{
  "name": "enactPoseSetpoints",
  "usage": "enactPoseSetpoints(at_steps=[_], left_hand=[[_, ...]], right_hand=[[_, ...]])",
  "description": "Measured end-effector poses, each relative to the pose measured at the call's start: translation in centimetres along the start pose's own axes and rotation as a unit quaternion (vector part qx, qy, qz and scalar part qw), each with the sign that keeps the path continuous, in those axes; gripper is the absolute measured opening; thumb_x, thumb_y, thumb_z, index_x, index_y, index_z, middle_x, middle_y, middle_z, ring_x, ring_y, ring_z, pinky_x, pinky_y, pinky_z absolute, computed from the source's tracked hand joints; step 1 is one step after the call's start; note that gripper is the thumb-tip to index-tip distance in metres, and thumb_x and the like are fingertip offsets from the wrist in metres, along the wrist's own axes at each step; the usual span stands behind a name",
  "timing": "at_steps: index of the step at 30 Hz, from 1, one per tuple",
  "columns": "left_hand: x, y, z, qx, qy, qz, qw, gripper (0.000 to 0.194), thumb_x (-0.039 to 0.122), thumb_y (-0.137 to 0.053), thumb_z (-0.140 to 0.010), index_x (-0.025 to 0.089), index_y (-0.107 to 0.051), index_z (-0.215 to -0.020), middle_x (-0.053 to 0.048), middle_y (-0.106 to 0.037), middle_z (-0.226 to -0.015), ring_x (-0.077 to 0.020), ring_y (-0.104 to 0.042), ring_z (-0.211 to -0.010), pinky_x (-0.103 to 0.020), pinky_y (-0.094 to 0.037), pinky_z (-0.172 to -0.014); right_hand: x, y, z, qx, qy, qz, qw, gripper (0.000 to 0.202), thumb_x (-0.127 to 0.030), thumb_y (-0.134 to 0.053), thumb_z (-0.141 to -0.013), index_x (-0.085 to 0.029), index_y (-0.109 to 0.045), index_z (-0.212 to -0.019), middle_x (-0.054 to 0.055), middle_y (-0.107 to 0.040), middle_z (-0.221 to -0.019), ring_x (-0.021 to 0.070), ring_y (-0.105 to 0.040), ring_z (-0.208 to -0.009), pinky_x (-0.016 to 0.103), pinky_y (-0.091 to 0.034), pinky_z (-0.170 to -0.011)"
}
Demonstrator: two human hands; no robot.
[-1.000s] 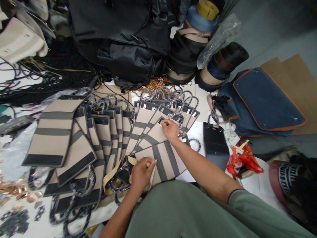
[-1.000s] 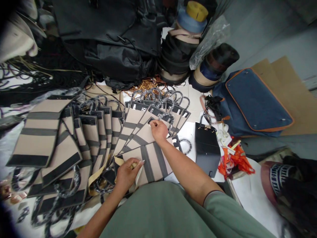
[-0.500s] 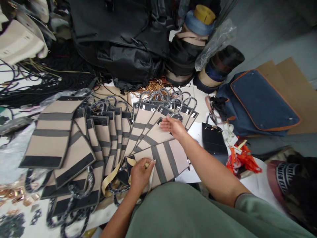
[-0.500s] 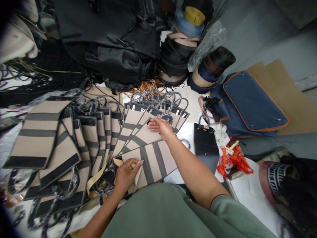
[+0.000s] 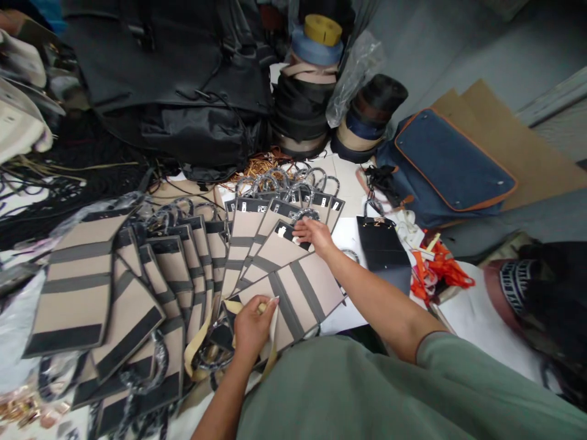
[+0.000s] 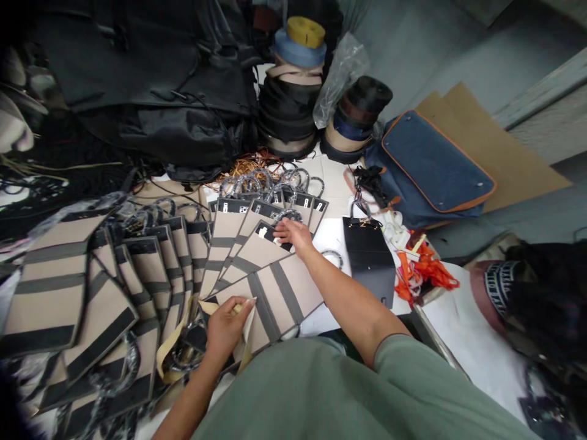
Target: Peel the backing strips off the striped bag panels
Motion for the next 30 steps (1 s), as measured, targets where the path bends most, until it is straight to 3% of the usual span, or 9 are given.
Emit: enactPoseSetpoints(at_steps=[2,4,7,10,14,17,22,26,30], left_hand=[[0.7,0.5,0.2,0.011,-0.009,0.010,1.000,0.034,0.052,-0.062,-0.081,0.020,-0.064,-0.071,0.002,-0.064,-0.064,-0.0155,-0.058,-0.061,-0.025,-0.044,-0.061],[1.5,1.2,0.5,0.023,-0.036,0.016,0.999,0.032,0.051,-0.063,-0.081,0.020,-0.064,-0.072,0.002,-0.063,-0.065,-0.0156,-0.058,-0.061,-0.025,-0.045,-0.061],[3.4,2.1,1.0,0.040,-0.123,-0.007,0.992,0.028,0.046,-0.063,-0.083,0.021,-0.064,-0.072,-0.001,-0.064,-0.072,-0.0175,-0.061,-0.071,-0.029,-0.048,-0.072],[4.9,3.1,1.6,0.082,-0.210,-0.083,0.971,0.023,0.042,-0.066,-0.082,0.023,-0.066,-0.071,-0.008,-0.068,-0.098,-0.0249,-0.061,-0.100,-0.041,-0.044,-0.095],[4.4,4.1,1.1,0.098,-0.224,-0.169,0.955,0.021,0.041,-0.066,-0.081,0.024,-0.066,-0.068,-0.008,-0.053,-0.141,-0.0333,-0.041,-0.134,-0.053,-0.031,-0.110],[3.6,4.6,0.3,0.078,-0.216,-0.197,0.953,0.024,0.043,-0.063,-0.081,0.024,-0.066,-0.065,-0.007,-0.054,-0.142,-0.0345,-0.042,-0.132,-0.053,-0.033,-0.108],[2.9,5.7,0.2,0.054,-0.209,-0.230,0.949,0.030,0.048,-0.058,-0.082,0.024,-0.068,-0.066,-0.009,-0.065,-0.126,-0.0327,-0.055,-0.116,-0.051,-0.037,-0.102],[1.8,7.2,0.8,0.078,-0.202,-0.218,0.951,0.033,0.052,-0.057,-0.082,0.024,-0.068,-0.067,-0.011,-0.068,-0.117,-0.0308,-0.059,-0.111,-0.048,-0.039,-0.101],[0.1,6.8,0.4,0.052,-0.187,-0.198,0.961,0.036,0.054,-0.055,-0.080,0.023,-0.068,-0.066,-0.012,-0.070,-0.105,-0.0329,-0.058,-0.114,-0.050,-0.039,-0.102]], right_hand=[[-0.9,3.9,3.2,0.115,0.074,0.019,0.990,0.036,-0.051,-0.071,-0.076,-0.017,-0.062,-0.078,0.004,-0.070,-0.072,0.0144,-0.065,-0.059,0.022,-0.050,-0.051],[0.8,7.9,7.8,0.197,0.055,0.074,0.976,0.041,-0.056,-0.068,-0.077,-0.017,-0.058,-0.068,0.001,-0.064,-0.059,0.0114,-0.057,-0.048,0.020,-0.042,-0.044],[9.1,12.6,15.1,0.239,-0.203,0.093,0.945,0.049,-0.064,-0.067,-0.075,-0.017,-0.057,-0.066,0.003,-0.061,-0.057,0.0124,-0.056,-0.048,0.021,-0.039,-0.041],[15.2,13.5,19.4,0.245,-0.305,-0.007,0.920,0.047,-0.062,-0.067,-0.077,-0.016,-0.061,-0.082,0.009,-0.070,-0.081,0.0173,-0.068,-0.071,0.024,-0.051,-0.057],[17.7,11.6,19.3,0.231,-0.248,-0.159,0.927,0.038,-0.053,-0.070,-0.079,-0.021,-0.063,-0.098,0.010,-0.071,-0.104,0.0197,-0.070,-0.094,0.030,-0.055,-0.079],[17.0,9.5,18.3,0.190,-0.185,-0.223,0.938,0.032,-0.047,-0.071,-0.079,-0.023,-0.064,-0.099,0.009,-0.072,-0.104,0.0228,-0.070,-0.097,0.035,-0.056,-0.084],[11.6,7.7,17.5,0.146,-0.006,-0.223,0.964,0.043,-0.039,-0.080,-0.069,-0.023,-0.065,-0.107,0.007,-0.073,-0.106,0.0279,-0.068,-0.099,0.043,-0.056,-0.084],[9.5,6.4,15.5,0.145,0.007,-0.140,0.979,0.043,-0.043,-0.081,-0.065,-0.019,-0.068,-0.098,0.008,-0.075,-0.095,0.0271,-0.069,-0.090,0.041,-0.056,-0.079],[8.6,5.6,12.6,0.222,0.019,-0.072,0.972,0.044,-0.038,-0.081,-0.062,-0.018,-0.066,-0.097,0.006,-0.075,-0.094,0.0244,-0.069,-0.091,0.040,-0.054,-0.086]])
Point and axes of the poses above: each hand's wrist, its own z-axis away from the middle knuckle, its own y-axis out of the back of the hand, x = y × z, the point moved 9 cm from there along -z, towards the middle knuckle
